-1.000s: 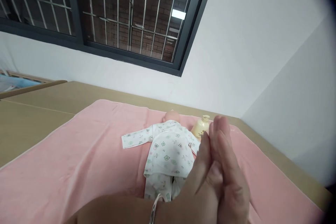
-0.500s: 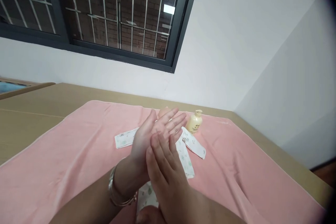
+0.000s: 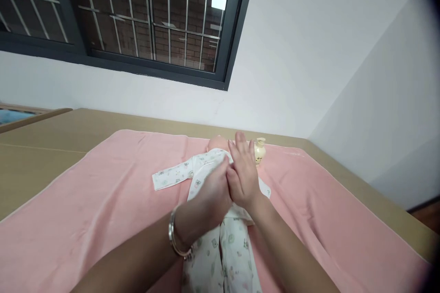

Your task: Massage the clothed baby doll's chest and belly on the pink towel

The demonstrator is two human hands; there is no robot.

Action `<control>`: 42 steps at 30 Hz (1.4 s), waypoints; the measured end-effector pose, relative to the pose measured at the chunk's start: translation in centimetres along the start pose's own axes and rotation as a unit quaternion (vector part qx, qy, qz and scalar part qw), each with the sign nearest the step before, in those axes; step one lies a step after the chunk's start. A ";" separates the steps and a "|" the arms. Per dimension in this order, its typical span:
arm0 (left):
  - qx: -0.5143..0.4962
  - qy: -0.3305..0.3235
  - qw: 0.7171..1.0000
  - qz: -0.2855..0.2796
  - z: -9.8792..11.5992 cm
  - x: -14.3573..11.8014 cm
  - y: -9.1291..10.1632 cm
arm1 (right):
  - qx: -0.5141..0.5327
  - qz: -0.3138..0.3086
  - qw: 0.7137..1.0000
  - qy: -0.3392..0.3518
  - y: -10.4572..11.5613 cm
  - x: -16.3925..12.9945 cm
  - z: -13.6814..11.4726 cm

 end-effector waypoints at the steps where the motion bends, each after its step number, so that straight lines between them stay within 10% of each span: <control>1: -0.017 0.006 1.000 0.008 0.9 0.4 0.6 | -0.004 -0.031 0.999 -0.026 -0.7 0.0 0.6; 6: 0.047 -0.022 0.986 0.160 2.4 3.0 6.8 | 0.022 -0.235 0.963 -0.127 -3.7 -0.5 1.6; 9: 0.257 -0.118 0.918 0.277 0.6 4.5 11.6 | 0.026 -0.317 0.941 -0.112 -5.0 -1.1 1.6; 12: 0.483 -0.181 0.823 0.239 -2.0 5.3 15.2 | 0.008 -0.354 0.929 -0.104 -6.3 -1.9 2.2; 15: 0.546 -0.180 0.786 0.227 -3.9 5.3 17.5 | 0.011 -0.357 0.930 -0.090 -7.5 -2.4 3.6; 23: 0.606 -0.185 0.744 0.211 -4.9 5.1 17.5 | 0.041 -0.303 0.930 -0.204 -7.9 -2.9 9.2; 28: 0.592 -0.185 0.751 0.225 -5.1 4.8 17.6 | -0.110 -0.297 0.887 -0.337 -7.7 -3.0 6.6; 35: 0.593 -0.184 0.753 0.218 -5.0 4.6 17.5 | -0.013 -0.342 0.924 -0.171 -8.2 -2.6 6.2; 42: 0.604 -0.182 0.743 0.222 -5.0 4.4 17.1 | -0.087 -0.277 0.899 -0.327 -8.3 -3.5 8.5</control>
Point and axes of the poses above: each hand's wrist, its own x-axis towards the middle knuckle, its own y-axis out of the back of the hand, z = x × y, the point moved 2 cm from there along x, towards the middle knuckle, and after that the axes turned 7 degrees about -z, right-handed, at the moved point
